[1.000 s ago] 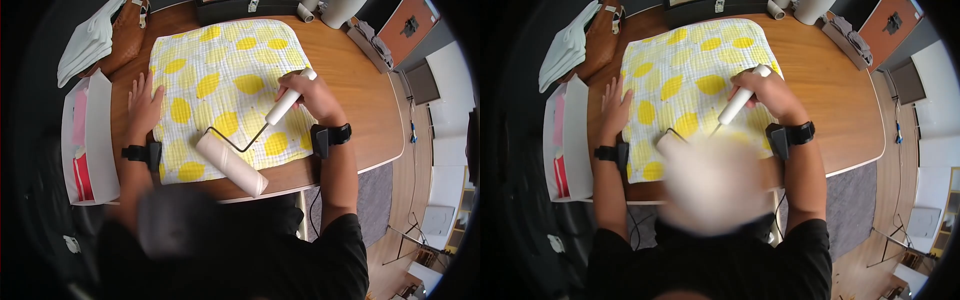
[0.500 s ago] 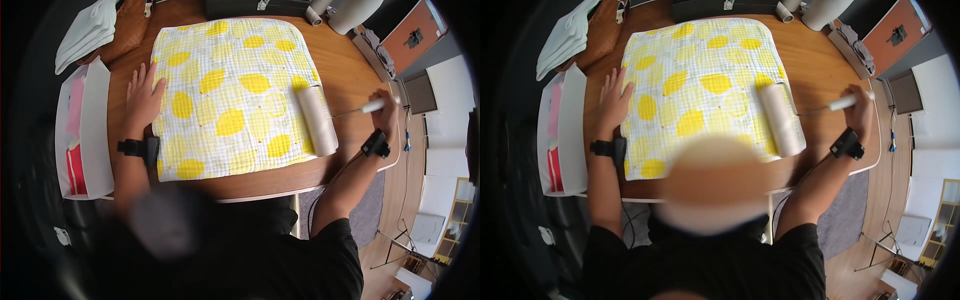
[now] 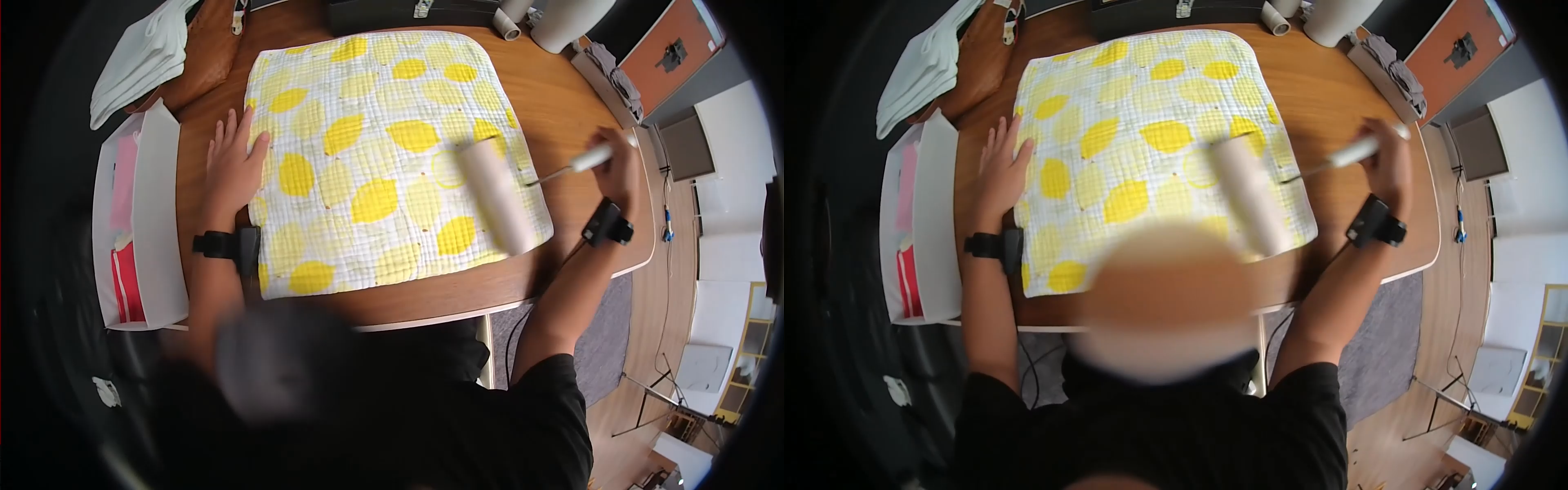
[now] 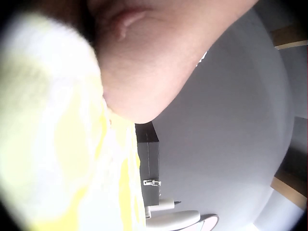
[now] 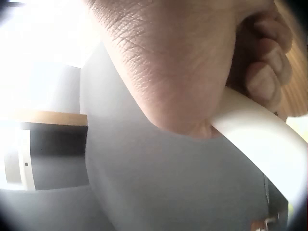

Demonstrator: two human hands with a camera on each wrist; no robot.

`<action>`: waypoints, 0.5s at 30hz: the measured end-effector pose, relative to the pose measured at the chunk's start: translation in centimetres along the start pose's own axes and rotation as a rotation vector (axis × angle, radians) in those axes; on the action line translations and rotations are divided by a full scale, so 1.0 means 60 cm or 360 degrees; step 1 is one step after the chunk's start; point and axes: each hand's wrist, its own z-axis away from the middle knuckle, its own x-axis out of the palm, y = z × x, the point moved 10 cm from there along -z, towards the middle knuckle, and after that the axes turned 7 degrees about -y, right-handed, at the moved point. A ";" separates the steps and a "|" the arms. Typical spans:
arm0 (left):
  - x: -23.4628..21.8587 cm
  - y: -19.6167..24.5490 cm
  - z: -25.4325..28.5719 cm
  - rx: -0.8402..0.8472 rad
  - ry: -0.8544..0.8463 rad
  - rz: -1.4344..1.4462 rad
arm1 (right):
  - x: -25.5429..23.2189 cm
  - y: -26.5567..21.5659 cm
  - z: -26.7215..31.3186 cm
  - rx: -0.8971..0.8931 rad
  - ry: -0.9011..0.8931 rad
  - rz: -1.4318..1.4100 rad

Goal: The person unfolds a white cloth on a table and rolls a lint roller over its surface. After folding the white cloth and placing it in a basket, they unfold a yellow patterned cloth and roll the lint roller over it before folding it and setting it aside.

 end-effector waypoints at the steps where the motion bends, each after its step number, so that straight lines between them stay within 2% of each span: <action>1: 0.001 -0.002 0.000 -0.0005 0.0007 -0.0001 | -0.050 0.072 -0.001 0.0282 0.0248 -0.0609; 2: 0.000 -0.001 0.001 -0.0012 0.0005 -0.0006 | -0.097 0.139 0.008 0.0473 0.0592 -0.1131; 4: -0.002 0.001 0.004 -0.0032 0.0001 -0.0015 | -0.146 0.157 0.007 0.0179 0.0595 -0.0786; 5: -0.002 0.002 0.003 -0.0036 0.0003 -0.0021 | -0.113 0.127 0.025 0.0386 0.0562 -0.1123; 8: 0.002 -0.004 0.002 -0.0065 -0.0008 -0.0053 | -0.034 0.062 0.004 0.0383 0.0422 -0.1074; 10: 0.003 -0.005 0.003 -0.0071 -0.0006 -0.0056 | 0.043 -0.043 -0.005 -0.0009 0.0328 -0.0447; 12: 0.001 -0.003 0.004 -0.0068 0.0007 -0.0058 | 0.153 -0.102 -0.008 0.0333 0.0057 -0.0841; 13: 0.002 -0.004 0.005 -0.0070 0.0004 -0.0058 | 0.202 -0.118 -0.016 0.0471 -0.0111 -0.0841; 15: 0.005 -0.006 0.004 -0.0075 0.0002 -0.0054 | 0.283 -0.182 -0.033 0.0367 -0.0324 -0.0892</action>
